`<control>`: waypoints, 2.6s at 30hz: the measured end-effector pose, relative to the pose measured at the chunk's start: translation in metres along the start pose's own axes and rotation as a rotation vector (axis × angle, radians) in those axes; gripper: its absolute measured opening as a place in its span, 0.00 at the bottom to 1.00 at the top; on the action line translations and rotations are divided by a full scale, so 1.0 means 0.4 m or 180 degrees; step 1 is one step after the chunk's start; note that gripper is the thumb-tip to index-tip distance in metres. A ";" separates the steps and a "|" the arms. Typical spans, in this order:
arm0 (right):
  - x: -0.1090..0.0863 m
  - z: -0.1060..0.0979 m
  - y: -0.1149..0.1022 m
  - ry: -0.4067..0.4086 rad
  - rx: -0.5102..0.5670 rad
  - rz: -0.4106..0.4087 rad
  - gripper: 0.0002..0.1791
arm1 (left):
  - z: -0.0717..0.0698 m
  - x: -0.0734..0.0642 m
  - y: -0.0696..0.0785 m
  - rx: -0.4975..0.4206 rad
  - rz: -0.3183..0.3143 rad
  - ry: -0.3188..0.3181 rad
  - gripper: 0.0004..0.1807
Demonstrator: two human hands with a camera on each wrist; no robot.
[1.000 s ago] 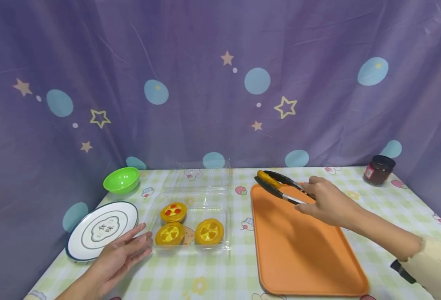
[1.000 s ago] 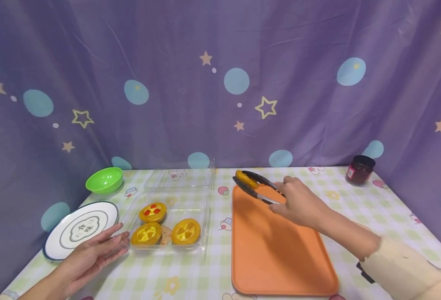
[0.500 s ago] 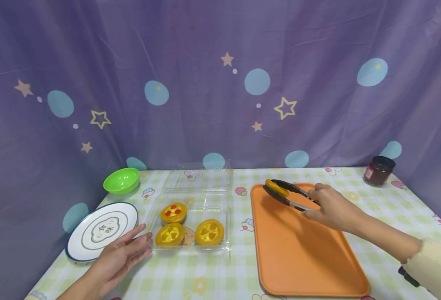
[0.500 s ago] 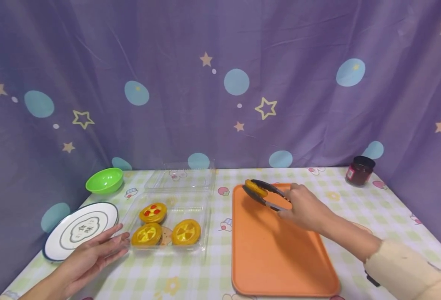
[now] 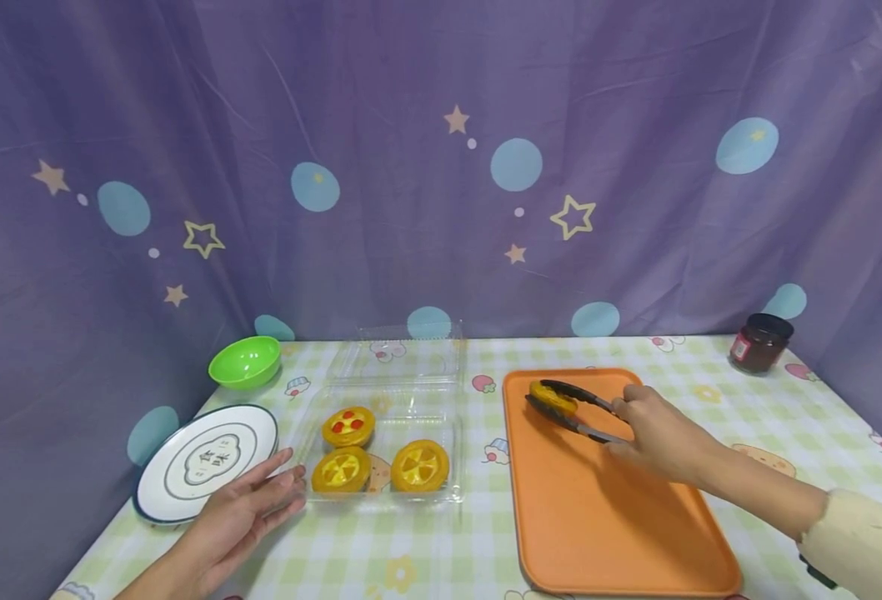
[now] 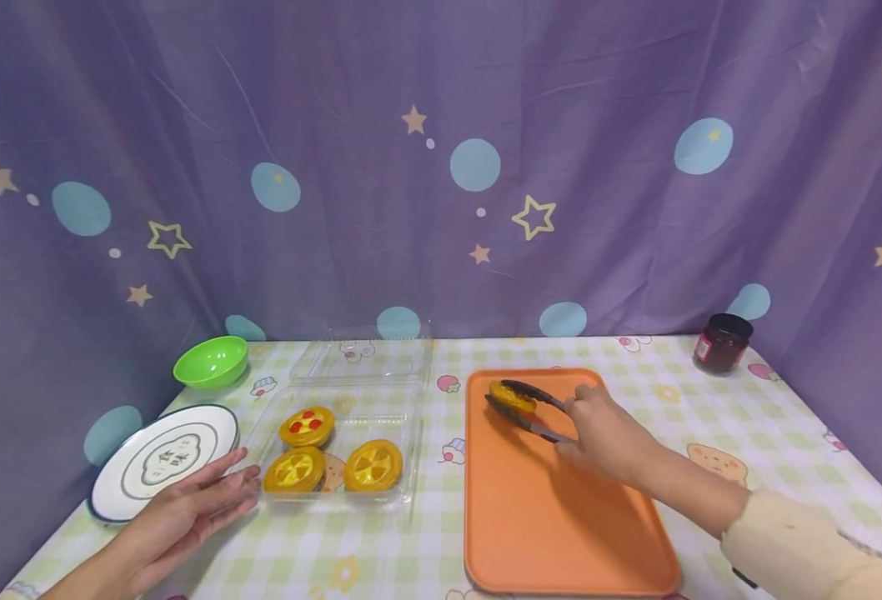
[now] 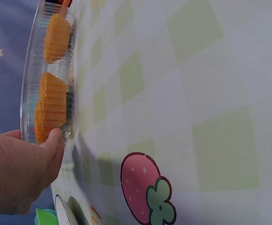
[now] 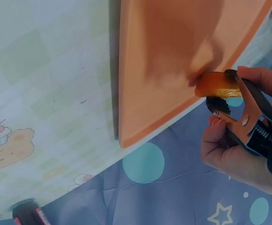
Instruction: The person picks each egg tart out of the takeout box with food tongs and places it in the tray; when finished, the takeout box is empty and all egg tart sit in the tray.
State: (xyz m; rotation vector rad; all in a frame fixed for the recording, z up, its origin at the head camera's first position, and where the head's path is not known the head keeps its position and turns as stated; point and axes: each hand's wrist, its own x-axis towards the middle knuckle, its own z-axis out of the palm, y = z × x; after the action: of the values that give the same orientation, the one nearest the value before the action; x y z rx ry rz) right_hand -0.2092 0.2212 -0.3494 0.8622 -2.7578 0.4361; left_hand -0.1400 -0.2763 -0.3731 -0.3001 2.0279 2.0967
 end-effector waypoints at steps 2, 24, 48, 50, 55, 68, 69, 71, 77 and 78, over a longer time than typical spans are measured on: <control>-0.001 0.002 -0.003 0.0027 -0.0047 -0.0012 0.19 | 0.000 0.000 0.000 0.0008 -0.0001 -0.0001 0.35; 0.011 -0.032 -0.050 -0.0007 0.0091 0.0340 0.33 | -0.006 -0.003 -0.001 0.0007 -0.0038 0.0031 0.36; 0.057 -0.086 -0.106 -0.0180 0.0299 0.0202 0.30 | 0.003 -0.002 0.006 -0.0007 -0.0056 0.0022 0.35; 0.062 -0.088 -0.114 -0.0221 0.0328 0.0196 0.31 | 0.003 -0.002 0.006 -0.0005 -0.0061 0.0027 0.35; 0.073 -0.093 -0.134 -0.0322 0.0311 0.0232 0.35 | 0.000 -0.001 0.006 -0.0013 -0.0053 0.0024 0.35; 0.097 -0.085 -0.186 -0.0372 0.0383 -0.0019 0.20 | 0.003 0.000 0.005 -0.0020 -0.0035 -0.0009 0.35; 0.098 -0.084 -0.189 -0.0389 0.0375 -0.0021 0.21 | 0.004 -0.001 0.006 -0.0024 -0.0044 0.0008 0.34; 0.101 -0.082 -0.195 -0.0423 0.0384 -0.0012 0.21 | 0.004 0.000 0.005 -0.0008 -0.0036 -0.0001 0.35; 0.111 -0.079 -0.209 -0.0567 0.0580 -0.0052 0.30 | 0.005 -0.002 0.008 -0.0019 -0.0049 0.0016 0.35; 0.113 -0.079 -0.211 -0.0622 0.0616 -0.0066 0.30 | 0.004 -0.002 0.008 -0.0028 -0.0051 0.0009 0.35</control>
State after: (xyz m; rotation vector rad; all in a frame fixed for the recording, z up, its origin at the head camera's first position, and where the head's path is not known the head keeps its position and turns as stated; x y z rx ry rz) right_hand -0.1927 0.1421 -0.2886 1.0279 -2.9161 0.6569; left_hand -0.1402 -0.2748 -0.3699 -0.3200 2.0118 2.0973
